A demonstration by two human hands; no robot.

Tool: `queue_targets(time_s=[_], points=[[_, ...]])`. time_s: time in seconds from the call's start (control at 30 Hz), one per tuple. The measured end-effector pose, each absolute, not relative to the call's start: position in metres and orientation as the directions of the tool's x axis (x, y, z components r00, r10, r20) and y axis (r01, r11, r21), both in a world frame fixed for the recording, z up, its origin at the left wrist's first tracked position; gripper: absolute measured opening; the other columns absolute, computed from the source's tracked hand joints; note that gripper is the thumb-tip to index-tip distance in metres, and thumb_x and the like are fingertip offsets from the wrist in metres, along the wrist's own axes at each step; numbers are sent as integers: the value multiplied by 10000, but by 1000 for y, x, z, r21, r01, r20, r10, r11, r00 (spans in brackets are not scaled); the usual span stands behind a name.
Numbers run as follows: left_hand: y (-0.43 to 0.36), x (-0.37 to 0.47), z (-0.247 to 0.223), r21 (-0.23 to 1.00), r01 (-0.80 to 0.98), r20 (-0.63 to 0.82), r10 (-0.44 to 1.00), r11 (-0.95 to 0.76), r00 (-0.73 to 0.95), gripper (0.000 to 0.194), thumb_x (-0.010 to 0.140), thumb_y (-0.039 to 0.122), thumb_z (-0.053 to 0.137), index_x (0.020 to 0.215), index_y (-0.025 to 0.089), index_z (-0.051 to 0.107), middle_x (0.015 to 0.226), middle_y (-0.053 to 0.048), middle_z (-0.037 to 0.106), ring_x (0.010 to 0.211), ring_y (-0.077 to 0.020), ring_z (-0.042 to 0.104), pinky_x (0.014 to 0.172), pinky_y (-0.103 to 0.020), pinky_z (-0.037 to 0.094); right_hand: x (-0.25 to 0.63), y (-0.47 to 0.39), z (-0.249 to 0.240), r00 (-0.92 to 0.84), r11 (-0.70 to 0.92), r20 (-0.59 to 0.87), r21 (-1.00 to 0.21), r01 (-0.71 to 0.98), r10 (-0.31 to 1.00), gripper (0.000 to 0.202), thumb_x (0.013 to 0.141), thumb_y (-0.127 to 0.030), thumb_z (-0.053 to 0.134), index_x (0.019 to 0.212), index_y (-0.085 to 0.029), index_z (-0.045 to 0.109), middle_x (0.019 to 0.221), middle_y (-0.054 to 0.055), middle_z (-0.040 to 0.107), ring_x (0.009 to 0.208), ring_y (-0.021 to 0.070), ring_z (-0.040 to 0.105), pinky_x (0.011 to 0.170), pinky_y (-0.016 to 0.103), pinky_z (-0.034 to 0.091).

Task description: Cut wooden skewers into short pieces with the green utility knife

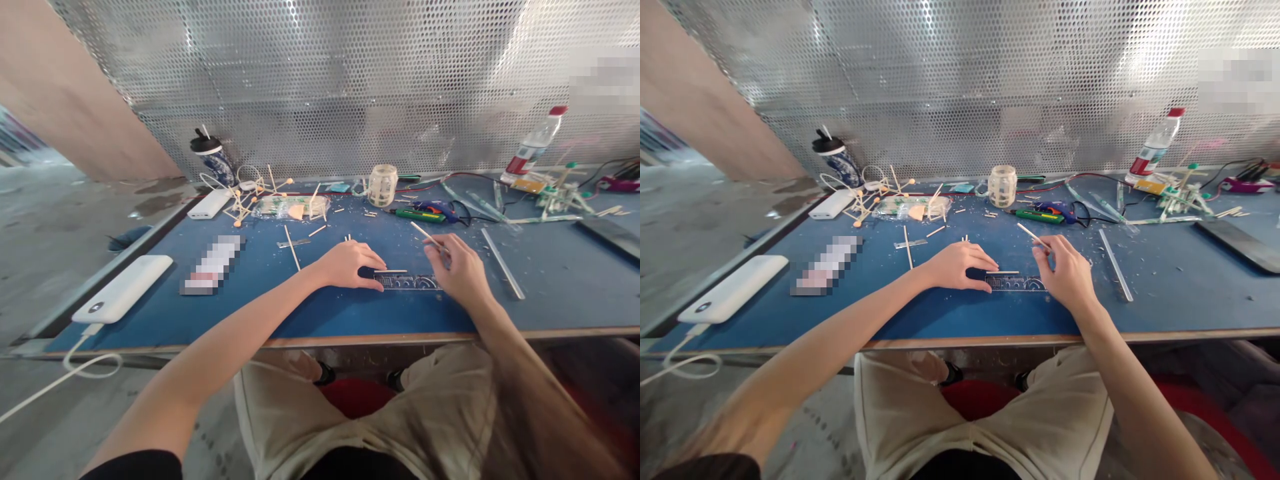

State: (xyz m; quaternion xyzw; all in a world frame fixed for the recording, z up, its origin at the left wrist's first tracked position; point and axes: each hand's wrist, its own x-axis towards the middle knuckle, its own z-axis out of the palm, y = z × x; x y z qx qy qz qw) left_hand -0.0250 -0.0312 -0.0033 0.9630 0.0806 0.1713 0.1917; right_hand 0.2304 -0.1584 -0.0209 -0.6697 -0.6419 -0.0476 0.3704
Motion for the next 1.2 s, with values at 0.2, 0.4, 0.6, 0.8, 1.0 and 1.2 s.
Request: queue_targets(time_s=[0.2,0.4,0.6,0.8,1.0,1.2], points=[[-36,-21,-4,353,105,283,213,-930,935,383,877,546,712,1149,284,777,1245,-20,752,1146,-249,656,1036,-399,451,228,-159,-21,114,111,514,-388,915,850,354,1039,-405,425,1168,-277,728,985,38,724,862,180,655,722,286,437],[-36,-23,-4,330,118,270,213,-937,939,366,902,546,688,1146,290,778,1236,6,755,1133,-216,646,1018,-364,463,233,-157,-21,79,142,520,-372,918,851,366,1041,-358,432,1222,-249,730,994,62,735,963,210,646,796,303,449],[-38,-23,-2,316,131,265,220,-940,939,363,909,553,675,1145,296,776,1204,19,767,1123,-200,648,988,-347,476,238,-154,-23,40,198,534,-380,904,844,345,1027,-358,458,1163,-226,746,994,72,739,951,228,648,878,339,476],[-37,-23,-2,306,130,267,216,-943,939,360,911,551,675,1154,305,771,1204,15,768,1118,-195,651,987,-350,479,237,-155,-20,56,216,571,-398,892,819,339,1032,-320,431,1150,-216,732,1052,87,741,1002,230,666,931,357,493],[-34,-24,-7,333,136,273,233,-933,933,380,906,583,664,1149,310,770,1186,15,774,1092,-198,648,984,-354,480,236,-170,-6,144,144,578,-424,894,803,312,1028,-327,458,1220,-303,702,996,17,746,745,159,664,702,298,501],[-43,-27,-3,420,212,216,325,-882,921,363,906,582,665,1141,325,769,1356,16,680,1112,-192,616,1003,-382,463,242,-190,-6,49,214,533,-419,882,844,299,1009,-290,479,1191,-271,716,1053,41,753,940,200,707,823,325,549]])
